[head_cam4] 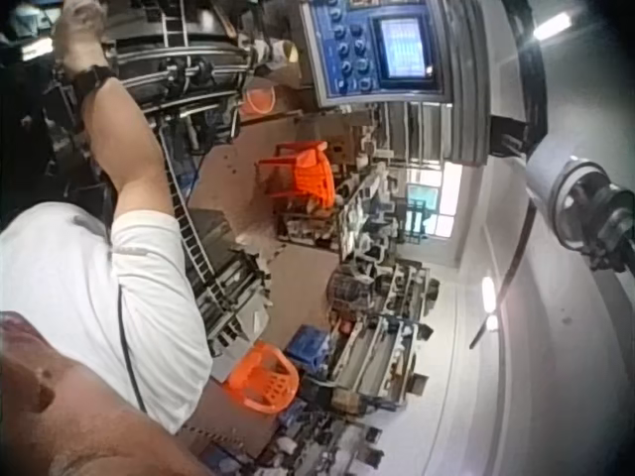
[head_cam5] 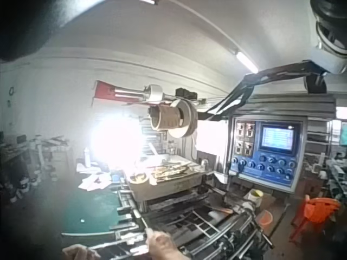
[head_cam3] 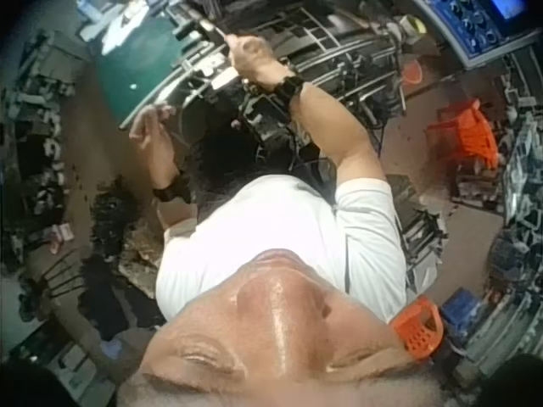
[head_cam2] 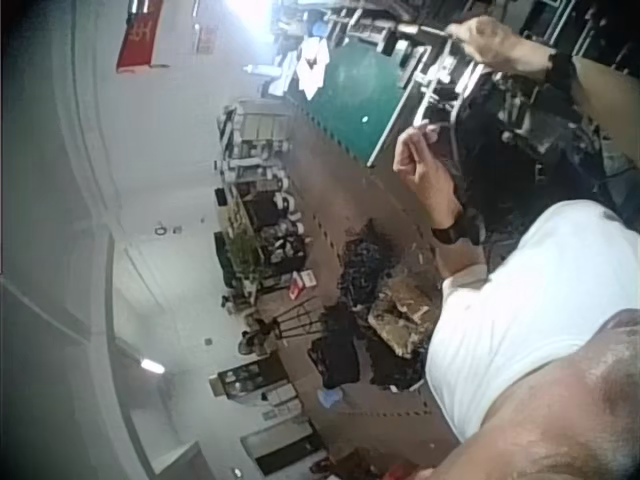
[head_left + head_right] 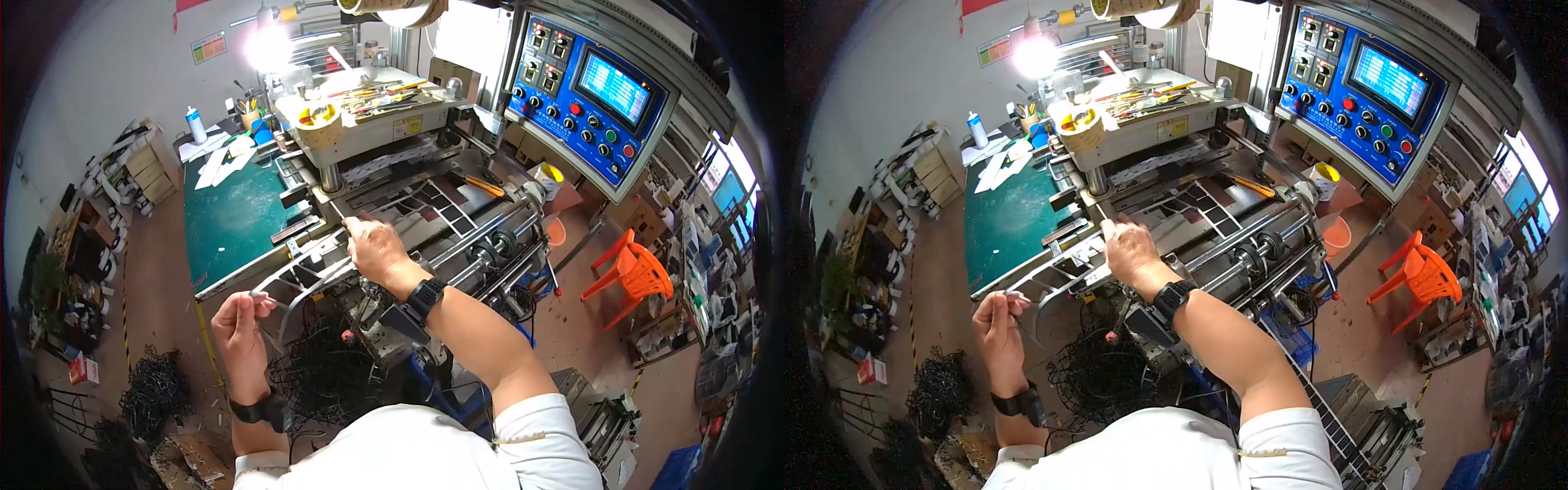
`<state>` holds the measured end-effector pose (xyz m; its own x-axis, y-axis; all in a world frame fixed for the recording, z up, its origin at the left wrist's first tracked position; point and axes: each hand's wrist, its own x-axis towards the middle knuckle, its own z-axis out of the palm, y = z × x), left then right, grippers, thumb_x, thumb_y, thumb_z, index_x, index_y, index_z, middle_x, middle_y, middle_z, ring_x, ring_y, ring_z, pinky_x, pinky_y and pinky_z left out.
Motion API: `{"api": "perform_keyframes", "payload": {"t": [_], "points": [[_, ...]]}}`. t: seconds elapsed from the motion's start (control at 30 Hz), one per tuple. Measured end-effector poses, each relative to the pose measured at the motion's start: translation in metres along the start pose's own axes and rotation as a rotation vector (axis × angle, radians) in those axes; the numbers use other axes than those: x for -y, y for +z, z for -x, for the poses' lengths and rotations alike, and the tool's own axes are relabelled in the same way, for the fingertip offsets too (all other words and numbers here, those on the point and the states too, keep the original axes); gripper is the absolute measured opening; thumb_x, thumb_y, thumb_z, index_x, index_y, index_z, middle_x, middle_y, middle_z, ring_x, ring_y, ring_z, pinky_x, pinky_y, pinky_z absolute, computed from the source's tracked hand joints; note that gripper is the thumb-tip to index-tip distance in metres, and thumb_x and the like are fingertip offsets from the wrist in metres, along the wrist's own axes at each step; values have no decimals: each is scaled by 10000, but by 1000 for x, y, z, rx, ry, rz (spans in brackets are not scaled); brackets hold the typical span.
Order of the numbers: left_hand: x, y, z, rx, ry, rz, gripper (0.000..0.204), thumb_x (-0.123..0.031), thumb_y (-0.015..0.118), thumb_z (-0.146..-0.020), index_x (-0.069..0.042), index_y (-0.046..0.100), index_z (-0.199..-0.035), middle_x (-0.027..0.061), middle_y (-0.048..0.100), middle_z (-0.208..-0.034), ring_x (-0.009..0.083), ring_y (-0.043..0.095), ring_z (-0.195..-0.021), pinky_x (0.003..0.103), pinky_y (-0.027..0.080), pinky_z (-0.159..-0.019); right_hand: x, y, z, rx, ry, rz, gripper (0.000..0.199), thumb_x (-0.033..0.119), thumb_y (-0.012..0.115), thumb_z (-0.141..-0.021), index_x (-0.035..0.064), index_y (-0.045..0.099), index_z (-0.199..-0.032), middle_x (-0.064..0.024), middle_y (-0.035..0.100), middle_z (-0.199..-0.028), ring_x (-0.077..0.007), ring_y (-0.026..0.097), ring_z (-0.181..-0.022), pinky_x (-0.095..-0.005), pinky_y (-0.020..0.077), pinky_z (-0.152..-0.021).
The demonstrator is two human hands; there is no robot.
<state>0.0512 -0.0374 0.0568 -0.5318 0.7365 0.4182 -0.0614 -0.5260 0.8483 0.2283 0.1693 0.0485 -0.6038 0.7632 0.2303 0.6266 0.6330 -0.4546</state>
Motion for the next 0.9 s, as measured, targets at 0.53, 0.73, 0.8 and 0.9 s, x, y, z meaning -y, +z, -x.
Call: {"api": "perform_keyframes", "payload": {"t": [0.53, 0.73, 0.8, 0.9], "points": [[8, -68, 21, 42, -113, -891, 518, -385, 414, -1075, 69, 662, -1116, 97, 709, -946, 156, 626, -921, 290, 477, -841, 10, -9, 9, -250, -451, -42, 328, 82, 647, -835, 25, 622, -1157, -158, 694, -1011, -338, 629, -1136, -421, 496, -935], [-3, -81, 3, -108, -63, -847, 419, -319, 470, -1065, 45, 675, -1103, 77, 707, -965, 143, 634, -933, 283, 480, -854, 1, -7, 8, -227, -473, -28, 362, 121, 658, -817, 53, 607, -1169, -136, 672, -1018, -290, 650, -1009, -397, 500, -858], [-16, -107, -4, -283, -99, -732, 387, -310, 478, -1065, 17, 683, -1066, 66, 693, -955, 145, 643, -923, 295, 492, -866, -1, -5, 9, -322, -531, -7, 357, 108, 638, -820, 57, 604, -1172, -123, 666, -1002, -280, 650, -974, -396, 499, -852], [-31, -149, -3, -445, -94, -664, 359, -309, 494, -1058, -9, 691, -1064, 47, 690, -932, 147, 647, -897, 313, 504, -881, 8, -10, 10, -241, -595, -23, 349, 82, 609, -836, 61, 602, -1184, -120, 676, -1038, -266, 649, -1017, -392, 490, -882]]}}
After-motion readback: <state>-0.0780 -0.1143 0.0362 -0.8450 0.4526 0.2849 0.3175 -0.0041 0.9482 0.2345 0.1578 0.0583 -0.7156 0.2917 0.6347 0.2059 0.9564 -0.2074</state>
